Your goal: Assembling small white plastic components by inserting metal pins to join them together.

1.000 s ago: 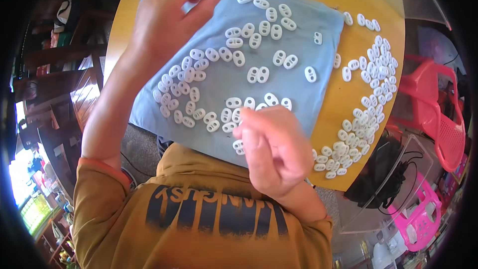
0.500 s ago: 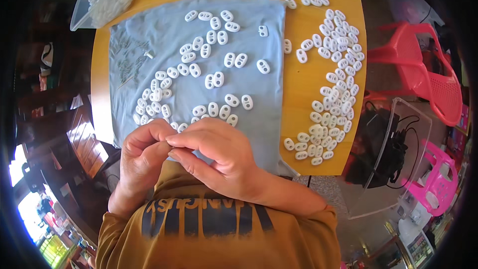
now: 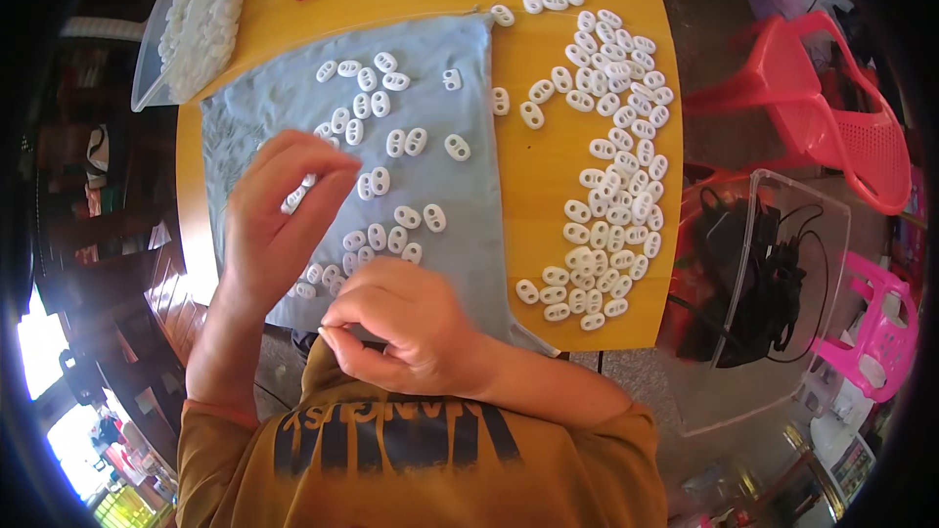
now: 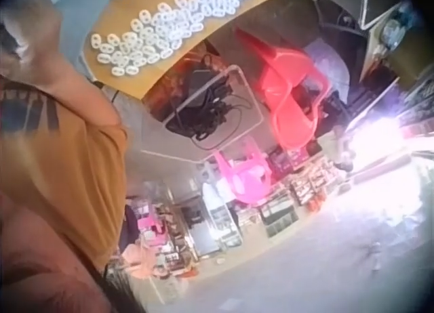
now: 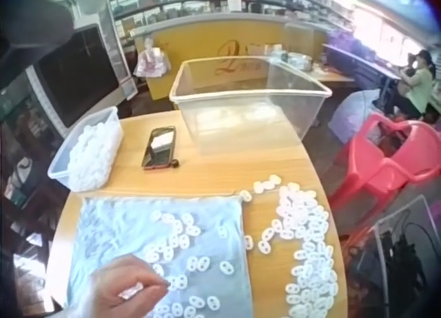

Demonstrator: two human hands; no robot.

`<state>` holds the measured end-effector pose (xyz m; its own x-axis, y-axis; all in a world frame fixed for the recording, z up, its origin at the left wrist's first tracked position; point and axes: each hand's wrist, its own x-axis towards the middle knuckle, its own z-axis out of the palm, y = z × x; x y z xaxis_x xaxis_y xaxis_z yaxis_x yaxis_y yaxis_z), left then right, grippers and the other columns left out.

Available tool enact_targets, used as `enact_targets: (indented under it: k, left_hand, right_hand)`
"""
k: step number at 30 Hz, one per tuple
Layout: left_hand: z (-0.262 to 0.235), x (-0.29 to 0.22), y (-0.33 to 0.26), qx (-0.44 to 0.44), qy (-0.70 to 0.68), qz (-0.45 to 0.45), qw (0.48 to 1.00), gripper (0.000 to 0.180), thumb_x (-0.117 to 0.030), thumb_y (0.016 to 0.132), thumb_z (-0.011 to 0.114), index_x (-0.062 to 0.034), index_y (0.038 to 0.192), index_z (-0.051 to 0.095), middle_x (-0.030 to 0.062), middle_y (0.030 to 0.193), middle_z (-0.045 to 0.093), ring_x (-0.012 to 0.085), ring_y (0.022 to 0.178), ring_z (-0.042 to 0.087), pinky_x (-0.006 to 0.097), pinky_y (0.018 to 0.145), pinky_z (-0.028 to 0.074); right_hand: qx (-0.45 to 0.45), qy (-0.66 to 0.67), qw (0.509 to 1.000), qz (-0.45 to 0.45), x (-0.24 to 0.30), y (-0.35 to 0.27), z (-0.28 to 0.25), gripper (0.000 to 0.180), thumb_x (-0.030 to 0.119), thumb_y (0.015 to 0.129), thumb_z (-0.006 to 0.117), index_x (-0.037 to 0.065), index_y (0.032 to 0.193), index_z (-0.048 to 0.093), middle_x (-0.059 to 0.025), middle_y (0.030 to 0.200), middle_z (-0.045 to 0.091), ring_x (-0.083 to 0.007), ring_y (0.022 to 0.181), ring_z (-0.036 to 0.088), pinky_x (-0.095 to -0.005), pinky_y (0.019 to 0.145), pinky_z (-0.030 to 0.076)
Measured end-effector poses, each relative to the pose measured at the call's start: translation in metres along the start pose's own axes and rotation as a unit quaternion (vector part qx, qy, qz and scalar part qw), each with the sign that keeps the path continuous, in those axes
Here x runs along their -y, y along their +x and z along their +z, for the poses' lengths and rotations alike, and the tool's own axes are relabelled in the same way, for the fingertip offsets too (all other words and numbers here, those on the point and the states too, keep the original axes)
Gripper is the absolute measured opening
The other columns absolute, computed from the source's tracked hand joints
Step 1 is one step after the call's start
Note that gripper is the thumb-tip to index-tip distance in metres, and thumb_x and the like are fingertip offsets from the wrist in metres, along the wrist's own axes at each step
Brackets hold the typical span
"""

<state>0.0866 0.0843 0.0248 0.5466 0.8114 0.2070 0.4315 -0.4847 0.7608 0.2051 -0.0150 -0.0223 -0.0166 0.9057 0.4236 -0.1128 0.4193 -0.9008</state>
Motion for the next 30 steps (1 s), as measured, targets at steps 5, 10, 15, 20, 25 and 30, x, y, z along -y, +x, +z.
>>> enact_targets:
  k: [5, 10, 15, 20, 25, 30]
  left_hand:
    - [0.031, 0.028, 0.051, 0.004, 0.142, 0.173, 0.975, 0.017, -0.004, 0.071, 0.062, -0.0042, 0.088, 0.061, 0.0087, 0.083, 0.059, 0.027, 0.076, 0.057, 0.037, 0.068, 0.044]
    - [0.044, 0.042, 0.076, 0.072, 0.248, 0.264, 0.929, 0.024, -0.006, 0.067, 0.058, -0.0064, 0.092, 0.061, 0.0055, 0.09, 0.058, 0.0243, 0.086, 0.055, 0.036, 0.079, 0.041]
    - [0.043, 0.033, 0.09, 0.152, 0.259, 0.246, 0.922, 0.016, -0.006, 0.069, 0.058, -0.005, 0.085, 0.059, 0.0088, 0.084, 0.056, 0.0279, 0.083, 0.054, 0.037, 0.075, 0.043]
    - [0.038, 0.029, 0.104, 0.228, 0.228, 0.202, 0.925, 0.011, -0.007, 0.071, 0.059, -0.0031, 0.081, 0.055, 0.0122, 0.08, 0.054, 0.0323, 0.08, 0.053, 0.04, 0.068, 0.044]
    - [0.038, 0.024, 0.105, 0.207, 0.313, 0.311, 0.873, 0.012, -0.005, 0.07, 0.057, -0.0028, 0.082, 0.055, 0.0113, 0.077, 0.054, 0.0294, 0.077, 0.054, 0.039, 0.067, 0.044]
    - [0.038, 0.03, 0.105, 0.177, 0.288, 0.284, 0.897, 0.014, -0.001, 0.072, 0.058, -0.0026, 0.085, 0.057, 0.0119, 0.082, 0.059, 0.0307, 0.074, 0.057, 0.037, 0.066, 0.046]
  right_hand:
    - [-0.007, 0.002, 1.0, -0.022, -0.001, -0.001, 0.002, 0.017, -0.004, 0.065, 0.066, 0.004, 0.078, 0.058, -0.0066, 0.069, 0.057, -0.0185, 0.056, 0.054, -0.027, 0.048, 0.041]
    - [-0.01, 0.014, 1.0, -0.018, -0.002, -0.003, 0.002, 0.017, -0.005, 0.064, 0.066, 0.004, 0.076, 0.057, -0.0068, 0.069, 0.057, -0.02, 0.057, 0.054, -0.0278, 0.048, 0.041]
    - [-0.025, 0.018, 1.0, -0.004, -0.002, -0.005, 0.001, 0.016, -0.004, 0.065, 0.065, 0.005, 0.074, 0.056, -0.0072, 0.069, 0.056, -0.0224, 0.059, 0.054, -0.0302, 0.051, 0.042]
    - [-0.029, 0.036, 0.999, 0.007, -0.002, -0.007, 0.002, 0.015, -0.003, 0.066, 0.065, 0.005, 0.073, 0.054, -0.0066, 0.067, 0.054, -0.0244, 0.059, 0.052, -0.0325, 0.051, 0.04]
    - [-0.053, 0.029, 0.998, 0.003, -0.002, -0.008, 0.002, 0.015, -0.001, 0.066, 0.065, 0.005, 0.071, 0.053, -0.0062, 0.067, 0.051, -0.0245, 0.06, 0.051, -0.0335, 0.052, 0.039]
    - [-0.058, 0.043, 0.997, 0.0, -0.002, -0.01, 0.002, 0.015, 0.0, 0.066, 0.065, 0.005, 0.071, 0.052, -0.0063, 0.067, 0.051, -0.0246, 0.06, 0.05, -0.0338, 0.052, 0.039]
